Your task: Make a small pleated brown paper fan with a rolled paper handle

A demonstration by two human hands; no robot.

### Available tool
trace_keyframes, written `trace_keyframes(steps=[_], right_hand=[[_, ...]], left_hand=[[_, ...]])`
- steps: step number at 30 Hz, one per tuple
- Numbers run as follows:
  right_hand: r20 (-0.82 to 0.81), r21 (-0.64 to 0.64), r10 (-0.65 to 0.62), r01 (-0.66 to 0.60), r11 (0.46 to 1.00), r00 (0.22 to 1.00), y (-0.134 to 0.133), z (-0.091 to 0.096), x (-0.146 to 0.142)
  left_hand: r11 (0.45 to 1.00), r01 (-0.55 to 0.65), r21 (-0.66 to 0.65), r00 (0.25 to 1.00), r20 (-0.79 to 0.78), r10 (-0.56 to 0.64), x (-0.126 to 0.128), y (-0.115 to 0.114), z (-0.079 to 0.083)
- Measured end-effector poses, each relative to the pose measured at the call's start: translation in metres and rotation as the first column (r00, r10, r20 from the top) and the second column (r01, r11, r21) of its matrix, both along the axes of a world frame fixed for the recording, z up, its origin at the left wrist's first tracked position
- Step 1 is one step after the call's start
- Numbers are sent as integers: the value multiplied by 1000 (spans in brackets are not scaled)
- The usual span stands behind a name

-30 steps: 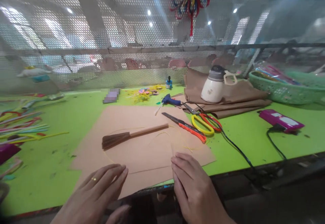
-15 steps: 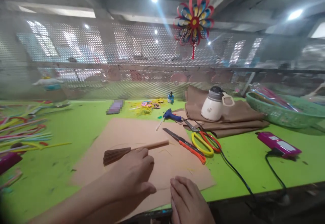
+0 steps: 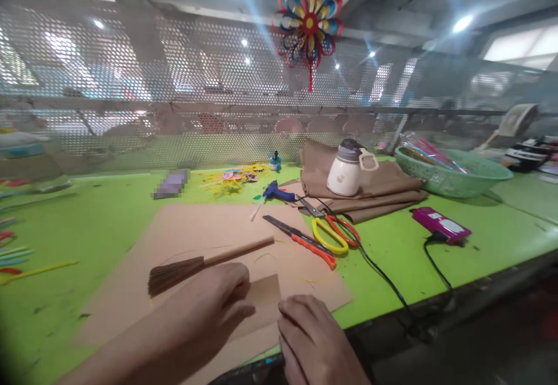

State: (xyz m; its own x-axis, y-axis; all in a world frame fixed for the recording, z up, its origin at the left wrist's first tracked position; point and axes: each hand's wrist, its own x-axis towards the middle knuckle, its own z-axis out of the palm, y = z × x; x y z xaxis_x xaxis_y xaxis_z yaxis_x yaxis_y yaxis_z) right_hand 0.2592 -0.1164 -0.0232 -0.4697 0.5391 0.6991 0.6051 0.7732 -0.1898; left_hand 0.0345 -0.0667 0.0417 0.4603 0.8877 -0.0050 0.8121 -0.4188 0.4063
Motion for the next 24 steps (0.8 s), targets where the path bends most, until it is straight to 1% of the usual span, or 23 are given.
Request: trace_keyframes(steps=[1, 2, 3, 4, 5, 6, 7, 9, 11, 14, 17, 21, 24], right_hand=[[-14, -28, -2, 2, 1000, 1000, 5, 8, 3], [-7, -63, -34, 34, 997, 999, 12, 16, 7], [4, -32, -68, 68, 997, 998, 24, 25, 12], [56, -25, -123, 124, 992, 991, 38, 33, 16], [159, -19, -200, 205, 978, 967, 54, 40, 19], [315, -31, -292, 318, 948, 903, 71, 45, 22], [373, -36, -326, 365, 930, 869, 87, 49, 23], [451, -41, -353, 414, 909, 820, 114, 51, 22], [503, -52, -347, 428, 902, 791, 129, 48, 19], [546, -81, -338, 450, 889, 767, 132, 42, 16], [550, -132, -324, 463, 876, 770, 128, 40, 16], [487, -208, -301, 443, 872, 820, 129, 38, 16], [363, -260, -334, 438, 860, 870, 134, 36, 19]], left_hand=[[1000, -19, -9, 999, 26, 19, 0, -1, -2], [999, -32, -19, 998, 51, 33, 0, -2, -3], [999, -35, -27, 996, 76, 37, 0, -3, -3], [999, -32, -31, 995, 98, 35, 0, -4, -2], [999, -26, -32, 993, 114, 29, 1, -5, -1], [999, -20, -34, 992, 125, 25, 1, -6, 1], [999, -17, -42, 991, 133, 22, 1, -6, 4], [997, -16, -70, 989, 145, 26, 0, -5, 9], [993, -3, -120, 988, 152, 22, -1, -3, 13], [986, 29, -163, 986, 164, -2, -4, 1, 13], [988, 19, -154, 980, 198, 12, -5, 1, 9], [987, 17, -159, 973, 231, 20, -5, -1, 9], [986, 11, -169, 976, 217, 26, -5, 2, 9]])
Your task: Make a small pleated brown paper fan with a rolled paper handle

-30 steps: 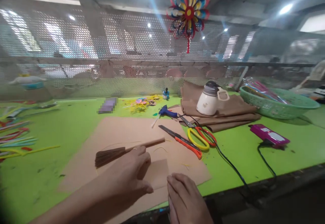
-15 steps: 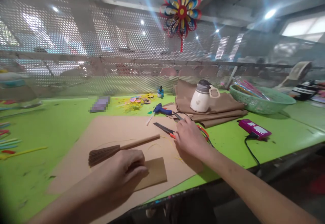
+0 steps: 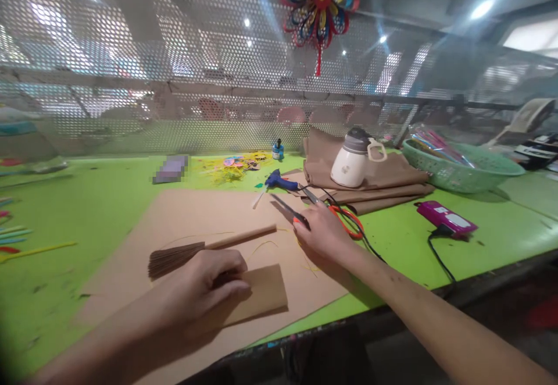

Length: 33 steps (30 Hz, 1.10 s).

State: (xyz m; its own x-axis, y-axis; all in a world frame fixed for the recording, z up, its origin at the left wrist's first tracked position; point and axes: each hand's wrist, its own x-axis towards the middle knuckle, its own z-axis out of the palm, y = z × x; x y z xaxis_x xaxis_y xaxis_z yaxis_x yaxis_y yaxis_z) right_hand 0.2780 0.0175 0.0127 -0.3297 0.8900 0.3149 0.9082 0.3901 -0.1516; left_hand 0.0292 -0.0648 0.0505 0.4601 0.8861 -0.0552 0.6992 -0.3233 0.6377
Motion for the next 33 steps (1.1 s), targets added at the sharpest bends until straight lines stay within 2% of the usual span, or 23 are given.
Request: trace_keyframes(steps=[3, 5, 8, 9, 11, 13, 15, 18, 26, 33], right_hand=[[-176, 19, -63, 68, 998, 982, -5, 0, 12], [-301, 16, -78, 87, 996, 950, -17, 3, 26], [-523, 30, -31, 55, 998, 852, -44, 11, 50], [-529, 46, -8, 38, 998, 848, -54, 13, 58], [-419, 121, 48, 3, 993, 907, -71, 17, 72], [-262, 162, 134, -94, 982, 956, -84, 20, 82], [-154, 192, 216, -186, 964, 964, -91, 20, 88], [-65, 235, 272, -250, 939, 960, -96, 20, 90], [-27, 234, 296, -282, 930, 955, -102, 13, 89], [-31, 209, 327, -313, 926, 945, -104, 9, 83]], left_hand=[[999, 0, -35, 1000, 5, 0, -2, 6, -4], [998, -7, -57, 1000, 2, 7, -4, 9, -8], [996, -2, -87, 1000, 2, 2, -7, 11, -13], [995, 3, -95, 1000, 4, -2, -8, 11, -14], [996, 14, -92, 1000, 9, -13, -10, 11, -16], [998, 10, -63, 1000, 9, -9, -11, 11, -16], [999, 14, -31, 1000, 13, -14, -11, 11, -15], [999, 41, -8, 999, 30, -40, -11, 12, -12], [1000, -2, 1, 1000, -7, 2, -12, 11, -16], [996, 32, -80, 999, 0, -32, -10, 13, -16]])
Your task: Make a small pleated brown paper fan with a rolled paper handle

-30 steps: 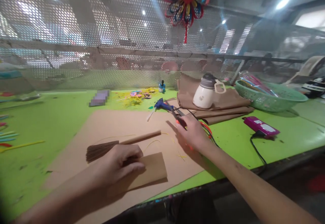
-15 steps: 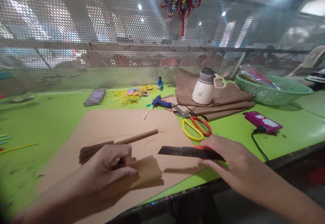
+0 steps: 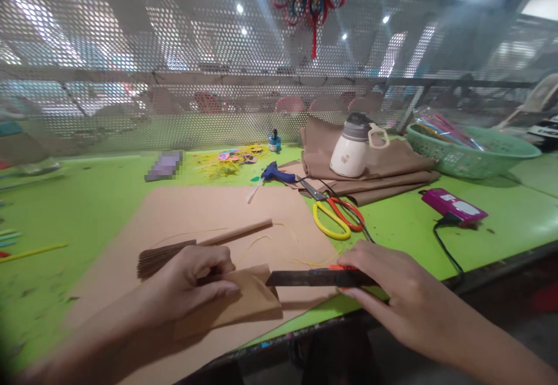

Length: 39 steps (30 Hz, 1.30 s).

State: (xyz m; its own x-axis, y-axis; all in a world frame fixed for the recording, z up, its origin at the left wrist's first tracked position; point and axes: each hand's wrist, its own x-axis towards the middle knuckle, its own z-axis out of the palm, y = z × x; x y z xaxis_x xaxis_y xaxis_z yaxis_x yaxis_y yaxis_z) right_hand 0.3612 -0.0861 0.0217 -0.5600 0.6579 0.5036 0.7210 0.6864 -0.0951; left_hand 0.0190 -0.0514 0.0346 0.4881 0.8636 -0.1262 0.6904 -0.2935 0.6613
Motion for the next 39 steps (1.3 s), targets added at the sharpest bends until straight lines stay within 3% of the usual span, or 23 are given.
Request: trace_keyframes(steps=[10, 16, 21, 23, 25, 29, 36, 39], right_hand=[[-5, -20, -5, 5, 1000, 1000, 0, -6, 2], [39, -10, 54, -53, 999, 998, -4, -1, -5], [80, -159, 129, -115, 981, 988, -8, -5, -19], [98, -206, 152, -129, 970, 983, -11, -9, -22], [100, -241, 155, -127, 962, 983, -13, -13, -24], [81, -309, 150, -118, 944, 985, -15, -19, -23], [85, -362, 169, -128, 923, 982, -11, -19, -19], [97, -384, 173, -124, 915, 980, -10, -15, -20]], left_hand=[[997, -8, -83, 1000, 27, 10, 7, -1, 6], [995, 30, -97, 995, 101, -20, 8, 0, 4], [993, 49, -104, 993, 114, -37, 10, 2, 1], [997, 63, -53, 997, 55, -60, 12, 2, -2], [992, 98, 77, 995, 13, -99, 14, 1, -6], [897, 242, 370, 970, -59, -237, 16, 0, -14], [781, 334, 527, 942, -179, -283, 22, -9, -24], [770, 365, 523, 931, -201, -305, 21, -10, -27]])
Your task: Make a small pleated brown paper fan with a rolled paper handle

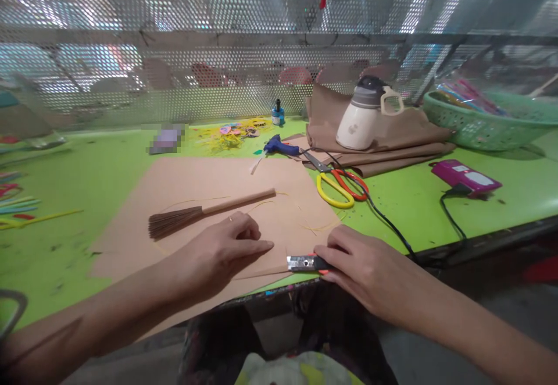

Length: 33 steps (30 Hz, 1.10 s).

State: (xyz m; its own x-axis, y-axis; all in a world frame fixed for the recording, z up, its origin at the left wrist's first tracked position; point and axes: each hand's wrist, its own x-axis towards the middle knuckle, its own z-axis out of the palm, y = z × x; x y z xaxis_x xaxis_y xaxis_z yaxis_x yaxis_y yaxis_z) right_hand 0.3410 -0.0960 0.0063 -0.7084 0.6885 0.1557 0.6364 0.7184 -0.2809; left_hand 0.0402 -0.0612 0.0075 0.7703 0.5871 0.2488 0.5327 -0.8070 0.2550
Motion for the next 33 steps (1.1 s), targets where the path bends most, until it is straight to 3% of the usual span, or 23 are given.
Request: trace_keyframes(steps=[8, 15, 26, 33], right_hand=[[51, -46, 25, -22, 999, 998, -3, 5, -4], [34, 50, -7, 6, 999, 999, -21, 3, 2], [31, -48, 9, -7, 999, 999, -15, 5, -15], [-19, 38, -68, 69, 997, 998, -32, 7, -10]], left_hand=[[998, 62, -9, 997, -41, -62, -7, 6, -2], [999, 43, 5, 998, -53, -43, -6, 5, -6], [998, 62, 17, 997, -40, -61, -6, 5, -5], [999, 44, 26, 997, -58, -42, -4, 3, -4]])
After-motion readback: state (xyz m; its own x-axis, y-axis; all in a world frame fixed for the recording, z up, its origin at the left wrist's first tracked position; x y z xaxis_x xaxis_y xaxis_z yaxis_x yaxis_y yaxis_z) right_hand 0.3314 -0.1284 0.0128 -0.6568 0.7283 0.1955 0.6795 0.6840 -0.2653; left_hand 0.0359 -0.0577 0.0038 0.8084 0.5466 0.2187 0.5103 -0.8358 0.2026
